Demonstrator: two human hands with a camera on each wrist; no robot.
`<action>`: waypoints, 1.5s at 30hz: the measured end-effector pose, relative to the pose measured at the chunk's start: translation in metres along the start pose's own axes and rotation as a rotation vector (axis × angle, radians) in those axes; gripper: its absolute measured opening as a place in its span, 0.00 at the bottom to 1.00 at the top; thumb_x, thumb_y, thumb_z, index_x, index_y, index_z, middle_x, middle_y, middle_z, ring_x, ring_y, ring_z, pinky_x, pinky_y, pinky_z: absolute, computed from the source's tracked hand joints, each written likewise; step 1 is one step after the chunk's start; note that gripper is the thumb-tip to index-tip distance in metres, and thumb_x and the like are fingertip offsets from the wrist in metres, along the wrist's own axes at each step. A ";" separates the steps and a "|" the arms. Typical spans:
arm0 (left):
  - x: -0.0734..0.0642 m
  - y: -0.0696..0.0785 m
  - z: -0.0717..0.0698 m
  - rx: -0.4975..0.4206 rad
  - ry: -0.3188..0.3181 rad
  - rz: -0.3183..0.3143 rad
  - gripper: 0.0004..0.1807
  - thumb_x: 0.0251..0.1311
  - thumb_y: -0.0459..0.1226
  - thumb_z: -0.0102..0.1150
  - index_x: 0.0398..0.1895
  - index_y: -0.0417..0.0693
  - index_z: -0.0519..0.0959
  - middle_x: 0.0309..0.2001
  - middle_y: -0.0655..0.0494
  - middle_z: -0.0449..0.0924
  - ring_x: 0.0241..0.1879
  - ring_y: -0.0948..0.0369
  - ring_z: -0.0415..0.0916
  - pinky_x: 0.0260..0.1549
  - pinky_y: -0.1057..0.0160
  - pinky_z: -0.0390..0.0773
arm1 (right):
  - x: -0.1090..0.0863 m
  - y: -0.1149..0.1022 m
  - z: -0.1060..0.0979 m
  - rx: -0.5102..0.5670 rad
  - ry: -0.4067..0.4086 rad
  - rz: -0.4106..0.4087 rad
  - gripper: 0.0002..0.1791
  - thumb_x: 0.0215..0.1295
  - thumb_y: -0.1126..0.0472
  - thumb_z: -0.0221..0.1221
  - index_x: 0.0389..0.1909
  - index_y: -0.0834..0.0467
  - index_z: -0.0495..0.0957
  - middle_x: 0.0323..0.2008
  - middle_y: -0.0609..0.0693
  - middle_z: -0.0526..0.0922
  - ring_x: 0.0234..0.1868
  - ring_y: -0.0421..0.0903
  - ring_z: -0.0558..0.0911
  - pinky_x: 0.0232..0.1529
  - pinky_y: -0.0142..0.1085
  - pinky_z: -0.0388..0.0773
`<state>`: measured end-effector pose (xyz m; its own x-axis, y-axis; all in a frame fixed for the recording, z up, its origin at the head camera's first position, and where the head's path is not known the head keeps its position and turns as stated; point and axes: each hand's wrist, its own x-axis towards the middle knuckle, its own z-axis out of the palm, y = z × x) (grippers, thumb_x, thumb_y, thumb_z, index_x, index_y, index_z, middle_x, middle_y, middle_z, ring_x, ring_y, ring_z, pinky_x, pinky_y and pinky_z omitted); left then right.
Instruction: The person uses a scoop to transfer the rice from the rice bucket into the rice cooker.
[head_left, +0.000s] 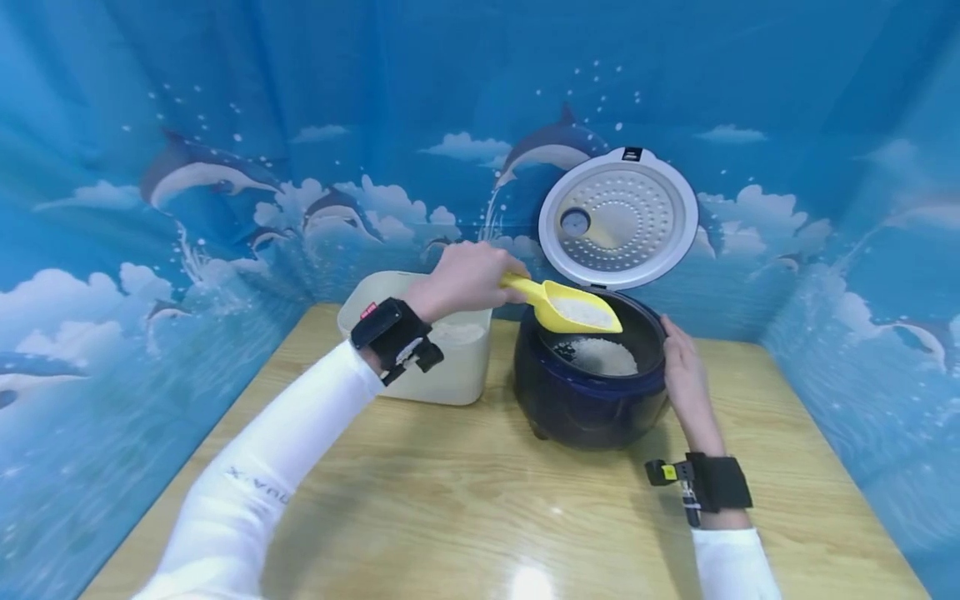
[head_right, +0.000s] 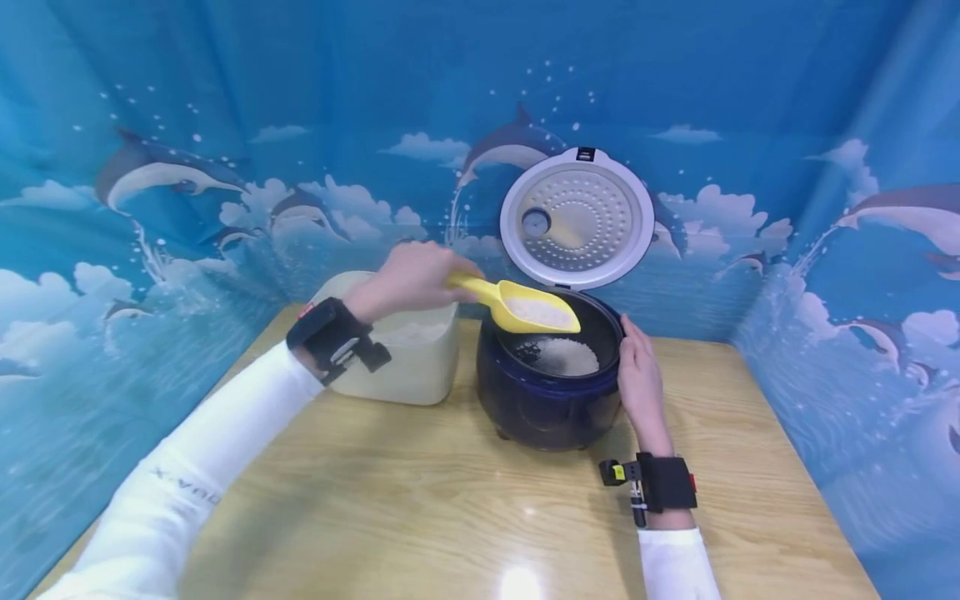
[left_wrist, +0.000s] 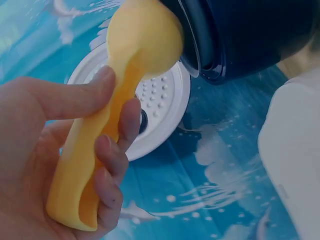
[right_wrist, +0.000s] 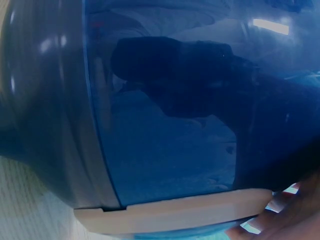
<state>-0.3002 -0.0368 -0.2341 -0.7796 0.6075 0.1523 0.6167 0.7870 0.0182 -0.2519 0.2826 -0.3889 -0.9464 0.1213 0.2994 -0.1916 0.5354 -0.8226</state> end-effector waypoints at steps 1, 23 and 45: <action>0.002 0.004 -0.001 0.035 0.008 0.014 0.19 0.67 0.51 0.64 0.58 0.59 0.85 0.40 0.58 0.84 0.30 0.58 0.70 0.26 0.64 0.65 | 0.000 0.000 0.001 0.002 0.003 -0.002 0.30 0.84 0.53 0.31 0.78 0.65 0.53 0.78 0.67 0.52 0.78 0.65 0.49 0.75 0.59 0.45; 0.010 0.038 0.002 0.762 0.359 0.219 0.13 0.73 0.33 0.56 0.55 0.49 0.86 0.51 0.48 0.86 0.40 0.57 0.79 0.39 0.62 0.70 | 0.004 -0.006 0.006 0.033 -0.033 0.022 0.30 0.84 0.51 0.29 0.80 0.59 0.50 0.79 0.64 0.49 0.79 0.63 0.47 0.76 0.58 0.43; -0.040 -0.039 0.007 0.137 0.430 -0.057 0.20 0.65 0.48 0.67 0.60 0.61 0.83 0.34 0.53 0.83 0.26 0.56 0.73 0.20 0.60 0.71 | -0.002 0.010 -0.012 0.119 -0.176 -0.038 0.31 0.85 0.50 0.29 0.81 0.60 0.44 0.80 0.65 0.42 0.79 0.66 0.40 0.74 0.63 0.35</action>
<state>-0.2942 -0.0914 -0.2480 -0.6776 0.4858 0.5522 0.5317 0.8423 -0.0885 -0.2492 0.2976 -0.3914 -0.9666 -0.0503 0.2513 -0.2479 0.4327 -0.8668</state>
